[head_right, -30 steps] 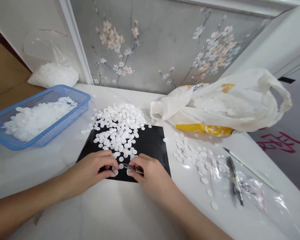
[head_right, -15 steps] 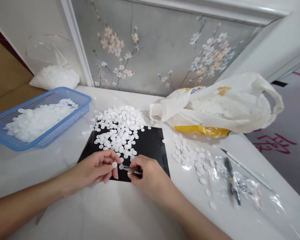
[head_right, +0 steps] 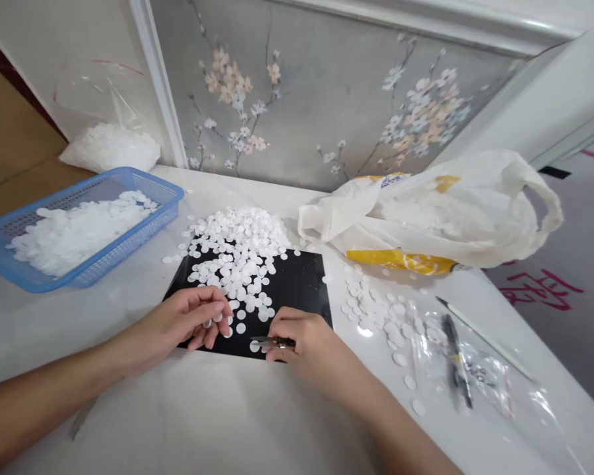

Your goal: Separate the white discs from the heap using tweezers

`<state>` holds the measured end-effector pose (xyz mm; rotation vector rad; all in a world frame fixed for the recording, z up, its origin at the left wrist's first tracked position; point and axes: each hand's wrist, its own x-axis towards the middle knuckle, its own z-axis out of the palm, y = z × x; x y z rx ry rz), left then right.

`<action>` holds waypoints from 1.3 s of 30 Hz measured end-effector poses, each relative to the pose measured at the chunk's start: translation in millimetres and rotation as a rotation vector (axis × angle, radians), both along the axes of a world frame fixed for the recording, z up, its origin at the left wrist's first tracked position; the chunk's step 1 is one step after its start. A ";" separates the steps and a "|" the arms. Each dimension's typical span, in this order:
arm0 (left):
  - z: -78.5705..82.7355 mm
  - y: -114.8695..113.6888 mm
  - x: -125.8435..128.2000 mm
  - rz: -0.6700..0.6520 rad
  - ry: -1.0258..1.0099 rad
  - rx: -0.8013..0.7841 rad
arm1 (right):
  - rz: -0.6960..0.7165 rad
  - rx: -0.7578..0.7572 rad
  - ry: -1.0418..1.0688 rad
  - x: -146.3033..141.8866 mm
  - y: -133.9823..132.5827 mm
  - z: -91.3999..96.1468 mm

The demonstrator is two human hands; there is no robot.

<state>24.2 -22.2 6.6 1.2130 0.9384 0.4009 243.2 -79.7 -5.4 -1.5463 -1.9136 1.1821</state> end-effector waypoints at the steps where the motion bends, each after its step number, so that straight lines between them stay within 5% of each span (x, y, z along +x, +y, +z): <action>1: -0.6 0.5 -0.2 -0.003 0.000 0.001 | 0.010 -0.018 -0.003 2.2 0.0 1.3; 25: 0.3 10.4 -7.6 -0.085 0.144 0.108 | -0.041 0.026 -0.087 -16.3 3.4 -4.2; 31: -1.4 6.6 -8.0 -0.147 0.313 0.389 | -0.049 0.024 -0.092 -22.9 3.7 0.7; 39: 1.1 -4.9 0.1 -0.018 -0.087 -0.233 | -0.059 0.084 0.258 -50.6 17.2 21.2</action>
